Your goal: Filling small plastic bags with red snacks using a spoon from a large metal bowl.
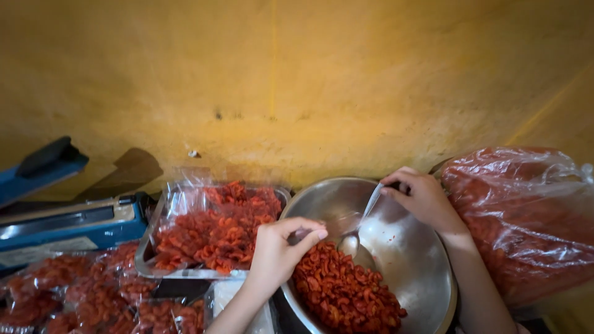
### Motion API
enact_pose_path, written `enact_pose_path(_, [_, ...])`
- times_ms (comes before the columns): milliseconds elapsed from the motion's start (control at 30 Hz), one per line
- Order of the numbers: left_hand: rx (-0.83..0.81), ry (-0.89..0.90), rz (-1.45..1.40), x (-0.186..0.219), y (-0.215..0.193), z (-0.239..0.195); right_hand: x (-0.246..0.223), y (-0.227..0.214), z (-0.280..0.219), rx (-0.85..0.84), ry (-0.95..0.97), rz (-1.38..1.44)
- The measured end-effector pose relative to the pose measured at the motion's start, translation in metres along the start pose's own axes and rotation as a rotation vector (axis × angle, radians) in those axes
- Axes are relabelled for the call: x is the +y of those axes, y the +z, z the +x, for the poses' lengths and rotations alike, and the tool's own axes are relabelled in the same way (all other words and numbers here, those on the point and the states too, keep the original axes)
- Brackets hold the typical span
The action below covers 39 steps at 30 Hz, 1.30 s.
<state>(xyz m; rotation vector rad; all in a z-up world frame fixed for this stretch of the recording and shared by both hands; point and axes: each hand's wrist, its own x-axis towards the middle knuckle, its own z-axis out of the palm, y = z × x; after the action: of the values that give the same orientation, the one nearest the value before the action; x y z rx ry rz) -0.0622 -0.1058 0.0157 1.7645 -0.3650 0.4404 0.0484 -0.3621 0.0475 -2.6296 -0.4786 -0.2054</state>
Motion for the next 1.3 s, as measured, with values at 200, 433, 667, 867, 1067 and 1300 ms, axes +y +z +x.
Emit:
enact_pose_path(200, [-0.020, -0.063, -0.002, -0.001, 0.000, -0.002, -0.004, 0.003, -0.002, 0.040, -0.025, 0.206])
enact_pose_path(433, [-0.065, -0.050, 0.092, -0.002, -0.002, 0.000, -0.010, 0.003, -0.010, -0.394, -0.018, 0.491])
enact_pose_path(667, [-0.040, -0.060, 0.136, -0.001, -0.002, 0.000, -0.003, 0.005, -0.013, -0.228, -0.020, 0.571])
enact_pose_path(867, [-0.025, -0.100, 0.120, 0.001, -0.003, 0.000, -0.009, 0.004, -0.011, -0.145, -0.021, 0.440])
enact_pose_path(1067, [-0.017, -0.080, 0.084, -0.003, 0.000, 0.000, -0.005, 0.007, -0.008, -0.281, -0.066, 0.316])
enact_pose_path(1300, [-0.026, -0.122, -0.014, -0.006, 0.001, -0.001, -0.004, 0.008, -0.009, -0.437, 0.039, 0.402])
